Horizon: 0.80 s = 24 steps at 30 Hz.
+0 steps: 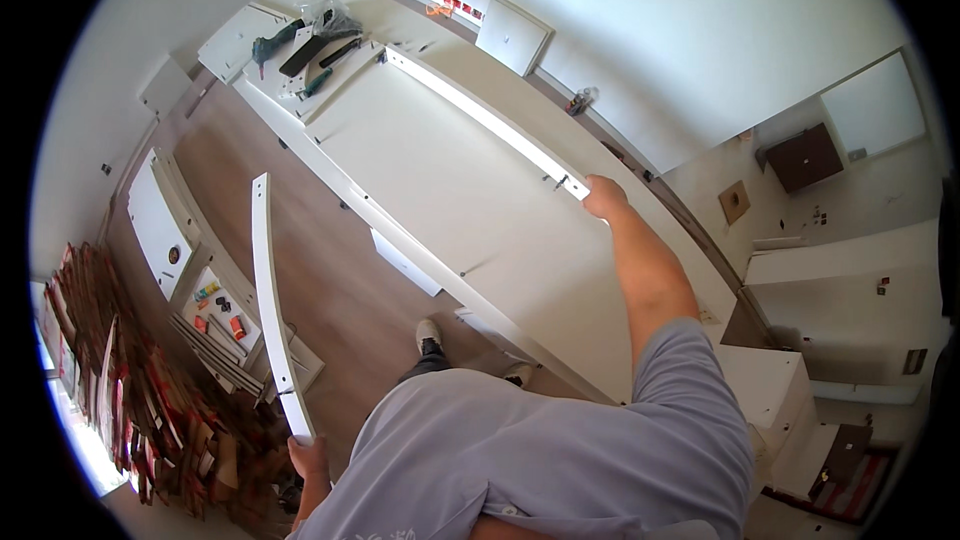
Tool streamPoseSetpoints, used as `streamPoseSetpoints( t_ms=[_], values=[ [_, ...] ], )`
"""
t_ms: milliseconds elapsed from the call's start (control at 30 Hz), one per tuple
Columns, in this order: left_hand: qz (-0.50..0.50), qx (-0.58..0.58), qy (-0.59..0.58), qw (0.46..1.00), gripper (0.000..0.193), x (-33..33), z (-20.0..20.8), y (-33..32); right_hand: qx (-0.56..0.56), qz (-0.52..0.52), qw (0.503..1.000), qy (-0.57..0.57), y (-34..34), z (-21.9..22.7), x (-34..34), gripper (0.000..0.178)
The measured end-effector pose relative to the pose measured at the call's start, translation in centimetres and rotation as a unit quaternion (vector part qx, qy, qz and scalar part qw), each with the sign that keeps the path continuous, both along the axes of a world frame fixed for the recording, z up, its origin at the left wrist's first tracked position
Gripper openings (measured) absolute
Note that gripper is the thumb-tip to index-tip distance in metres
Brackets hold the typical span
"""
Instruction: The person joins white furniture boards by hand and then uses a screwdriver to tighten screws into the pre-drilled holes of the unit.
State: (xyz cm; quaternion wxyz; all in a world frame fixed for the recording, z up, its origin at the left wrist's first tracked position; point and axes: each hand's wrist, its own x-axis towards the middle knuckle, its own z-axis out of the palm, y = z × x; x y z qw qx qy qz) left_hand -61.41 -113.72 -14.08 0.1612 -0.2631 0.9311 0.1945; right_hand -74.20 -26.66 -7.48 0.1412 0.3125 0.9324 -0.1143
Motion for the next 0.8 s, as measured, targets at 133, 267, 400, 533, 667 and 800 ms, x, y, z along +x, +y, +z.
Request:
streamPoseSetpoints(
  t_ms=[133,267,400,533,667,800],
  values=[
    [-0.002,-0.006,0.012,1.000,0.077,-1.2,-0.4,0.5,-0.019,-0.002,0.998,0.060,0.0,2.3,1.1,0.043],
    [-0.007,0.017,0.021,1.000,0.086,-3.2,-1.4,1.0,-0.015,0.006,0.986,0.167,1.2,1.7,2.9,0.050],
    [-0.009,0.048,0.025,0.999,0.091,-6.1,0.1,4.1,-0.040,-0.004,0.986,0.162,2.1,5.0,4.3,0.058],
    [-0.022,0.019,0.065,0.997,0.089,-7.1,-0.9,4.5,0.011,0.042,0.978,0.203,4.3,10.0,6.1,0.054],
    [-0.003,0.038,0.085,0.996,0.083,-5.8,-0.9,4.1,0.090,0.106,0.957,0.256,5.2,18.1,5.9,0.052],
    [0.010,0.031,0.063,0.997,0.088,-5.2,-2.1,3.3,0.278,0.227,0.878,0.317,8.3,23.0,8.7,0.059]
  ],
)
